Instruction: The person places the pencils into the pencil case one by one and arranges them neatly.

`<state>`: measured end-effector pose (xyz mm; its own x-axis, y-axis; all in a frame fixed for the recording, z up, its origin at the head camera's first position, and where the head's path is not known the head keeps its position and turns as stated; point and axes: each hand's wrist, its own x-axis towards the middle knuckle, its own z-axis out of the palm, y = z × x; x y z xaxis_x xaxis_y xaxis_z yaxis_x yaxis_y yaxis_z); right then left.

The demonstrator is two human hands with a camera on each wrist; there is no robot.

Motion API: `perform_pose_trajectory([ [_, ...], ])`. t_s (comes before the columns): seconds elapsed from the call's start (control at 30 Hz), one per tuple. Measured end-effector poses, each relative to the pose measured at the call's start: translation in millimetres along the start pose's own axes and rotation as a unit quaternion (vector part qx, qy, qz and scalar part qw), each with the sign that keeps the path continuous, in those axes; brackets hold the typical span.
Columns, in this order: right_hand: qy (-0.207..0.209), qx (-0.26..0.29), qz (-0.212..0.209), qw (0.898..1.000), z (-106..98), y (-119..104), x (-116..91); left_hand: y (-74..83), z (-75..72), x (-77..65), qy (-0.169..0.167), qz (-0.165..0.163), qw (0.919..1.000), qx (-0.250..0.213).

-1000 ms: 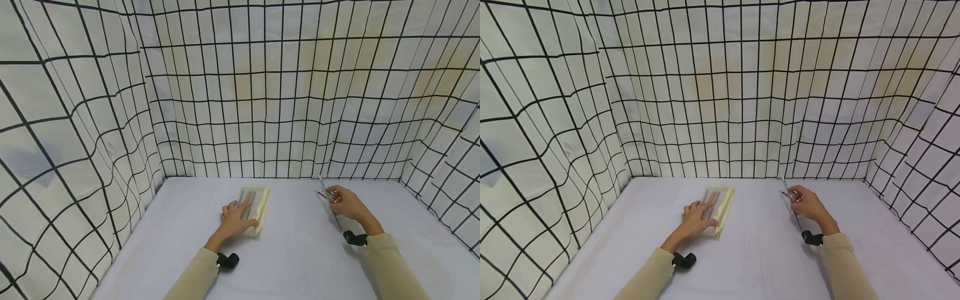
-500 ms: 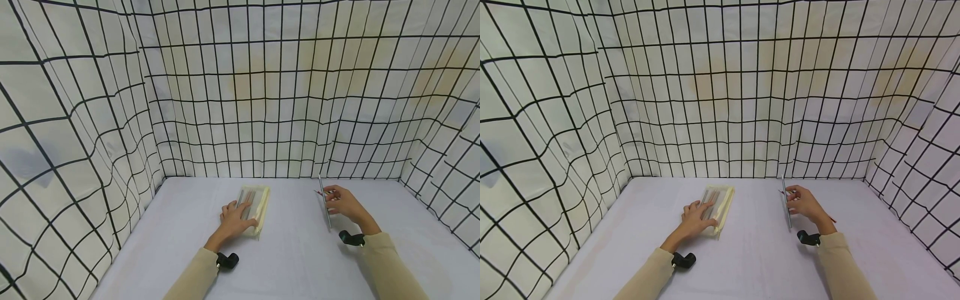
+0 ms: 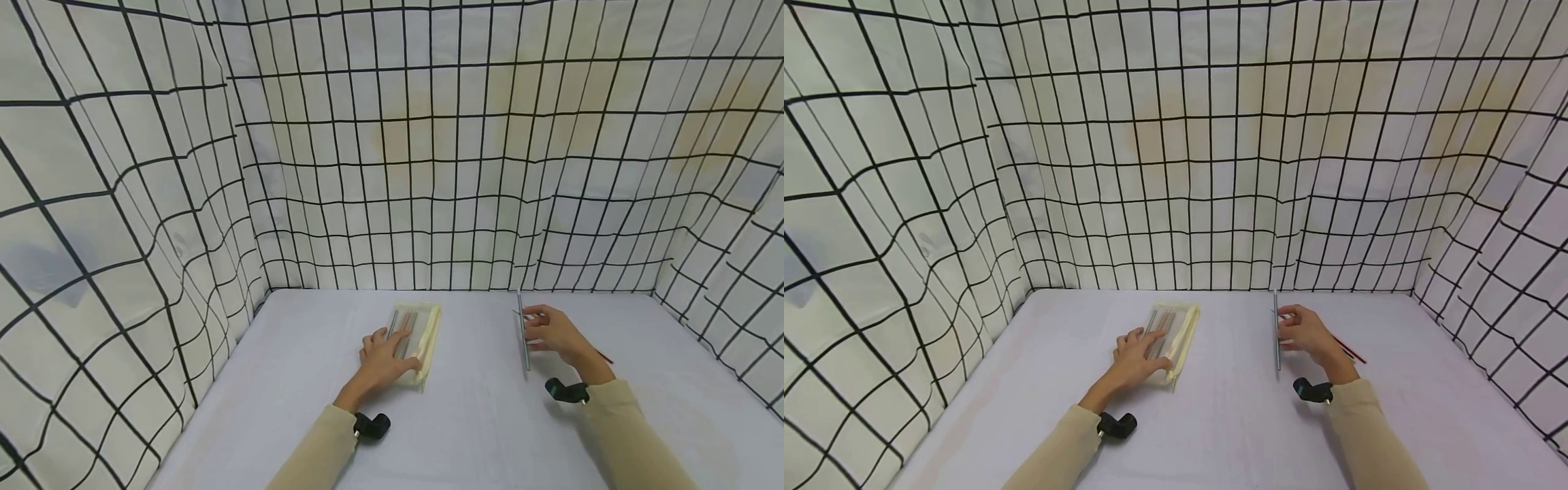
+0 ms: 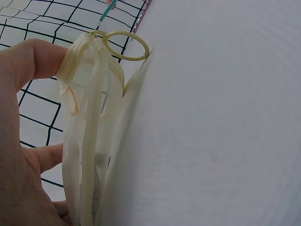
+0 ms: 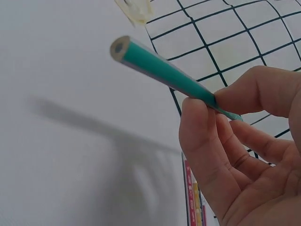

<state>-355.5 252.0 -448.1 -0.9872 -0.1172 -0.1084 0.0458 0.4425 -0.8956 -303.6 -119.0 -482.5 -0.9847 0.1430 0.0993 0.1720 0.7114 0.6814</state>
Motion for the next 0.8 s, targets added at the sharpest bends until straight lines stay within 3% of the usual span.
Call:
perform_pose_trajectory([
  [0.3, -0.014, 0.040, -0.004, 0.999, 14, -7, 0, 1.6, -2.2, -0.8, 0.000, 0.001, 1.0000, -0.006],
  [0.8, -0.016, 0.056, 0.000, 0.998, 37, -16, -3, 0.1, -0.4, -0.4, 0.006, 0.005, 0.9999, -0.011],
])
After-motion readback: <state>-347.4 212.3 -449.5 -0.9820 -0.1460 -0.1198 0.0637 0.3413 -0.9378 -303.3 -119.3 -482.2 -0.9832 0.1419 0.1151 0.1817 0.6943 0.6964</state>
